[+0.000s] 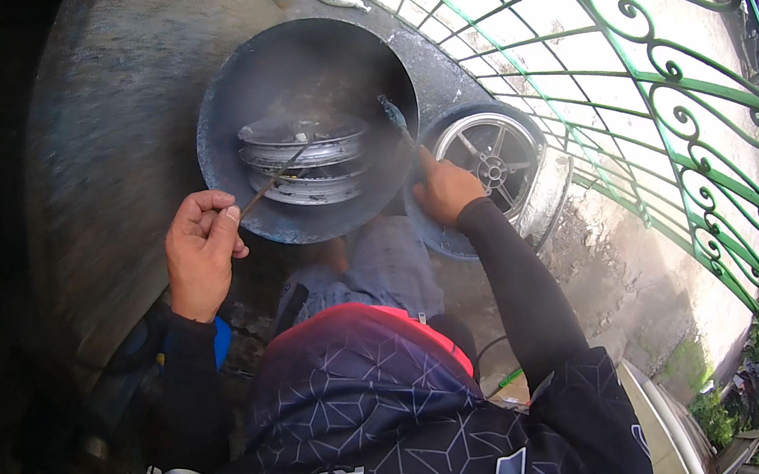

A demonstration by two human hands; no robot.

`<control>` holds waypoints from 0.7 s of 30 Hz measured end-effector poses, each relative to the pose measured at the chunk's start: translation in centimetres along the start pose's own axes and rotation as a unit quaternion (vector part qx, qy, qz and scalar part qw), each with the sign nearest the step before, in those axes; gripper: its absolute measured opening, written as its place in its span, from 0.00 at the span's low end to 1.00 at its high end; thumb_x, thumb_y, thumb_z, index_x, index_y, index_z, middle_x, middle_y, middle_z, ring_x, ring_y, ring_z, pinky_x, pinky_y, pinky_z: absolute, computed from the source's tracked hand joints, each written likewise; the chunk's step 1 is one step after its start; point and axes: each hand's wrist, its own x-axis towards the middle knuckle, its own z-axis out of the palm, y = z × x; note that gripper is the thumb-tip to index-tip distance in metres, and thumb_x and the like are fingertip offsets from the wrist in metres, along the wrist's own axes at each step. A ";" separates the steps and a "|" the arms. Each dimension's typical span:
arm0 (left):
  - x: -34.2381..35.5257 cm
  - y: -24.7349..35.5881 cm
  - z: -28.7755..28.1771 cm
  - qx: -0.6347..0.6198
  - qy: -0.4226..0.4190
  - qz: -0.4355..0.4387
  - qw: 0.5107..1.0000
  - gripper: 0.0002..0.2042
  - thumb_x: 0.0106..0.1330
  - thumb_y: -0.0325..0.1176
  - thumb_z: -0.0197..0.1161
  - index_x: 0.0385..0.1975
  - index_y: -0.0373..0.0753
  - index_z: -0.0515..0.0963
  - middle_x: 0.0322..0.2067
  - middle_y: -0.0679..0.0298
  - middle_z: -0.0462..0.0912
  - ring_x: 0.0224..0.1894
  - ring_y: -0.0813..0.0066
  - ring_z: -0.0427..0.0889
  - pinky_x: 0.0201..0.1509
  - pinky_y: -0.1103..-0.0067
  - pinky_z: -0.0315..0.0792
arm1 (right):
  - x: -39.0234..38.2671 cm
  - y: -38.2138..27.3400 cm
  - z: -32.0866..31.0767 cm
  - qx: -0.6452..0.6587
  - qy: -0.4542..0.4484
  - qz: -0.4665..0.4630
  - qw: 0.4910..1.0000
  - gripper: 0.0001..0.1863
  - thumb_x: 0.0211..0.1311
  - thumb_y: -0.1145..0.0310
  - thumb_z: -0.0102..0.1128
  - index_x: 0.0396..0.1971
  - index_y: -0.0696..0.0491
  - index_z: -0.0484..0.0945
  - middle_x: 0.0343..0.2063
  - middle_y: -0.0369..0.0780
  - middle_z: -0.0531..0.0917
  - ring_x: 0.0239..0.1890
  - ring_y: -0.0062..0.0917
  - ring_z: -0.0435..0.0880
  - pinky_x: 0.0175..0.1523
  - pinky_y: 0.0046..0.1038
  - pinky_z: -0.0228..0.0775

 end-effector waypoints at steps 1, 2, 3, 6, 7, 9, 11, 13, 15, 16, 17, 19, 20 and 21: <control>-0.5 1.3 -0.2 -0.006 0.002 -0.012 1.000 0.04 0.70 0.25 0.58 0.41 0.35 0.75 0.22 0.70 0.74 0.23 0.87 0.73 0.27 0.85 0.71 | 0.8 0.1 -0.2 -0.012 -0.005 -0.002 1.000 0.35 0.61 0.62 0.56 0.68 0.53 0.58 0.45 0.58 0.81 0.47 0.51 0.82 0.52 0.47 0.74; -1.4 2.4 -0.4 -0.012 0.003 -0.023 1.000 0.04 0.70 0.25 0.58 0.41 0.35 0.74 0.22 0.71 0.74 0.23 0.87 0.73 0.26 0.85 0.70 | 1.5 0.3 -0.4 -0.015 -0.014 -0.009 1.000 0.34 0.62 0.62 0.55 0.67 0.54 0.59 0.45 0.57 0.82 0.47 0.51 0.83 0.51 0.47 0.74; -2.7 3.3 -0.6 -0.041 -0.003 -0.011 0.999 0.04 0.70 0.25 0.58 0.41 0.35 0.74 0.23 0.71 0.74 0.23 0.87 0.73 0.26 0.85 0.70 | 2.2 0.5 -0.4 -0.019 -0.023 -0.014 0.999 0.33 0.62 0.63 0.54 0.66 0.54 0.60 0.44 0.57 0.82 0.47 0.51 0.83 0.51 0.47 0.74; -6.8 4.3 -0.8 0.023 0.017 -0.060 0.998 0.04 0.70 0.24 0.58 0.41 0.36 0.73 0.23 0.70 0.74 0.23 0.87 0.72 0.27 0.86 0.70 | 4.1 0.7 1.0 -0.056 -0.045 -0.021 0.997 0.30 0.63 0.63 0.52 0.65 0.55 0.61 0.42 0.57 0.83 0.46 0.51 0.84 0.51 0.47 0.75; -7.6 4.3 -1.0 0.021 0.019 -0.075 0.997 0.04 0.69 0.24 0.58 0.41 0.37 0.73 0.23 0.70 0.74 0.23 0.87 0.72 0.27 0.86 0.70 | 5.0 0.5 1.8 -0.084 -0.061 -0.011 0.994 0.33 0.63 0.62 0.52 0.66 0.56 0.60 0.43 0.57 0.83 0.47 0.50 0.84 0.52 0.46 0.75; -9.9 4.1 -2.2 0.023 0.069 -0.049 0.996 0.04 0.69 0.23 0.56 0.41 0.37 0.73 0.24 0.70 0.74 0.23 0.87 0.72 0.27 0.86 0.69 | 5.9 0.4 4.1 -0.129 -0.086 0.008 0.988 0.37 0.62 0.60 0.53 0.70 0.57 0.58 0.45 0.57 0.83 0.48 0.49 0.84 0.53 0.44 0.75; -11.6 3.2 -3.9 0.024 0.111 -0.035 0.993 0.05 0.69 0.22 0.55 0.41 0.37 0.72 0.24 0.70 0.74 0.23 0.87 0.72 0.27 0.86 0.69 | 6.3 0.5 6.3 -0.023 -0.072 0.006 0.997 0.34 0.63 0.59 0.52 0.67 0.59 0.61 0.47 0.59 0.81 0.50 0.50 0.82 0.55 0.44 0.74; -12.9 2.2 -6.5 0.031 0.163 -0.028 0.986 0.06 0.68 0.20 0.53 0.40 0.37 0.72 0.23 0.69 0.73 0.22 0.86 0.71 0.27 0.86 0.68 | 6.3 0.0 8.3 0.102 0.019 -0.007 0.995 0.27 0.65 0.59 0.52 0.60 0.58 0.66 0.43 0.59 0.82 0.46 0.53 0.83 0.51 0.47 0.75; -13.1 0.3 -8.3 0.017 0.161 -0.045 0.986 0.07 0.67 0.19 0.50 0.40 0.37 0.71 0.22 0.68 0.72 0.22 0.85 0.70 0.25 0.85 0.66 | 6.4 0.3 8.2 0.555 0.032 0.088 0.827 0.20 0.62 0.60 0.53 0.47 0.59 0.77 0.31 0.46 0.82 0.31 0.33 0.80 0.39 0.33 0.74; -13.3 -0.8 -8.7 0.010 0.155 -0.063 0.986 0.07 0.67 0.19 0.50 0.40 0.36 0.71 0.22 0.68 0.72 0.21 0.85 0.70 0.25 0.84 0.66 | 5.9 1.0 7.6 0.621 -0.025 0.119 0.775 0.26 0.62 0.62 0.54 0.57 0.62 0.69 0.33 0.43 0.80 0.31 0.27 0.78 0.38 0.26 0.71; -13.5 -1.7 -9.0 0.004 0.146 -0.082 0.986 0.07 0.67 0.20 0.50 0.40 0.36 0.71 0.22 0.68 0.72 0.21 0.85 0.70 0.25 0.84 0.66 | 5.3 1.5 6.8 0.687 -0.070 0.145 0.708 0.35 0.62 0.65 0.55 0.67 0.64 0.61 0.35 0.40 0.79 0.31 0.21 0.76 0.36 0.19 0.68; -14.0 -3.0 -9.7 0.006 0.143 -0.062 0.988 0.06 0.68 0.21 0.49 0.40 0.36 0.71 0.21 0.67 0.72 0.21 0.83 0.70 0.26 0.83 0.66 | 4.1 0.6 6.7 0.663 -0.032 0.108 0.740 0.33 0.63 0.66 0.54 0.67 0.63 0.62 0.33 0.38 0.78 0.27 0.17 0.73 0.31 0.18 0.64; -14.1 -3.4 -10.1 0.009 0.135 -0.058 0.989 0.06 0.68 0.21 0.49 0.40 0.35 0.71 0.21 0.66 0.72 0.21 0.83 0.70 0.26 0.83 0.66 | 3.4 0.0 6.4 0.651 -0.009 0.086 0.754 0.33 0.63 0.67 0.54 0.67 0.62 0.62 0.32 0.37 0.77 0.25 0.15 0.72 0.28 0.18 0.62; -14.2 -3.8 -10.5 0.008 0.132 -0.053 0.990 0.06 0.68 0.21 0.49 0.40 0.35 0.71 0.21 0.66 0.72 0.21 0.83 0.70 0.26 0.83 0.66 | 2.6 -0.5 6.2 0.606 -0.006 0.071 0.792 0.32 0.63 0.67 0.54 0.67 0.61 0.63 0.31 0.36 0.76 0.24 0.13 0.71 0.27 0.18 0.59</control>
